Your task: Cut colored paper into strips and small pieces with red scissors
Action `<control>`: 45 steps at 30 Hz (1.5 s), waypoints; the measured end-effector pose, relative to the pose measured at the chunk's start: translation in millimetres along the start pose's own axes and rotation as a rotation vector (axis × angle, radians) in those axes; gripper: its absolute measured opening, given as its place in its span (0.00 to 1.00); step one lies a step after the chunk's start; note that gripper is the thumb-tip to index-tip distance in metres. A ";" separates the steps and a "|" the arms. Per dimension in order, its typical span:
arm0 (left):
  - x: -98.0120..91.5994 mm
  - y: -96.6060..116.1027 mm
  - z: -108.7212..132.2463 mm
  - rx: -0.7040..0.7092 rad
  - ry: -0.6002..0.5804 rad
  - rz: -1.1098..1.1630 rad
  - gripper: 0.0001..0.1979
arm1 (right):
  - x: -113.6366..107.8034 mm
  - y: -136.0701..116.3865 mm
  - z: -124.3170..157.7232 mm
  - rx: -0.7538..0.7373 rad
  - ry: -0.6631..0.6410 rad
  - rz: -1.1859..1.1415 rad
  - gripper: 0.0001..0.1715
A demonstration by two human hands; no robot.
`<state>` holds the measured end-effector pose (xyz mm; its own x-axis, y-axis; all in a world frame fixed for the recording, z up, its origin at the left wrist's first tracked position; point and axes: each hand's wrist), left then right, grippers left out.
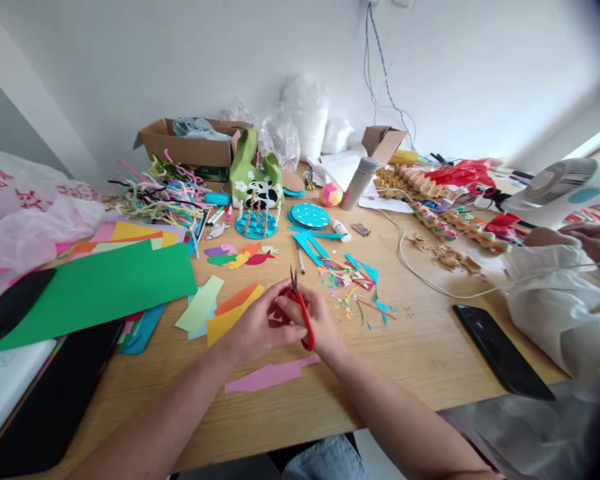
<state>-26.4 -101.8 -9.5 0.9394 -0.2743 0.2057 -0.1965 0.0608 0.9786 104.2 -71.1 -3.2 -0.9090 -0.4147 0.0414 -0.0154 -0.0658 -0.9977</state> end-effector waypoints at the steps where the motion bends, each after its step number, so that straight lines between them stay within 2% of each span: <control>1: 1.6 -2.5 4.6 -0.005 0.030 0.013 0.37 | 2.6 -0.9 1.1 0.031 -0.021 -0.008 0.21; 2: 3.0 -4.3 8.3 0.015 0.054 0.025 0.35 | 4.0 -0.7 1.8 0.050 -0.029 0.015 0.22; 6: 9.1 -10.4 14.2 0.064 -0.014 0.088 0.39 | 4.0 9.9 1.2 0.045 0.029 0.258 0.22; 10: 10.7 -16.5 11.4 0.027 0.088 -0.015 0.31 | 3.2 20.1 -4.0 0.051 0.035 0.365 0.22; 13: 3.4 -14.5 10.2 0.029 0.092 0.012 0.30 | 3.2 18.3 -7.1 0.030 -0.045 0.274 0.21; 16: -6.7 -8.8 10.4 0.008 0.104 0.085 0.32 | 2.1 12.4 -7.1 -0.018 -0.189 0.167 0.17; 18: -11.9 -6.2 10.2 0.006 0.097 0.095 0.30 | -0.6 9.5 -6.2 -0.055 -0.252 0.184 0.14; 20: -16.3 -5.3 9.3 0.004 0.088 0.094 0.30 | -6.6 8.7 -6.1 -0.123 -0.223 0.292 0.13; 22: -21.4 -4.9 8.1 0.003 0.115 0.093 0.30 | -17.3 9.2 -8.1 -0.230 -0.058 0.448 0.13; 24: -27.9 -3.3 6.9 0.022 0.190 0.093 0.29 | -33.3 9.4 -12.8 -0.352 0.224 0.553 0.14; 26: -34.3 0.0 6.1 0.053 0.267 0.111 0.29 | -53.3 7.2 -19.2 -0.434 0.470 0.442 0.18; 29: -39.9 5.5 5.6 0.083 0.345 0.118 0.29 | -84.2 -1.5 -27.9 -0.504 0.906 0.216 0.23; 31: -40.7 7.4 5.7 0.084 0.360 0.108 0.30 | -100.5 -7.9 -31.6 -0.569 1.119 0.153 0.23; 34: -40.5 7.5 6.2 0.069 0.327 0.105 0.30 | -113.8 -12.5 -34.6 -0.611 1.223 0.131 0.24; 38: -41.4 7.9 6.8 0.054 0.295 0.108 0.31 | -118.4 -10.9 -36.7 -0.636 1.243 0.157 0.24; 45: -41.9 9.8 7.5 0.064 0.275 0.069 0.30 | -139.6 -18.6 -33.6 -0.684 1.356 -0.005 0.21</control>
<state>-69.8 -96.9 -8.5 0.9623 -0.0004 0.2719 -0.2719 0.0067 0.9623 217.3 18.5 7.8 -0.5866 0.7323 0.3460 0.1431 0.5142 -0.8457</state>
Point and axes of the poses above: each hand's wrist, its own z-axis away from the middle knuckle, its own x-axis out of the palm, y = z × x, and after that the axes turned 4 degrees about x, right-handed
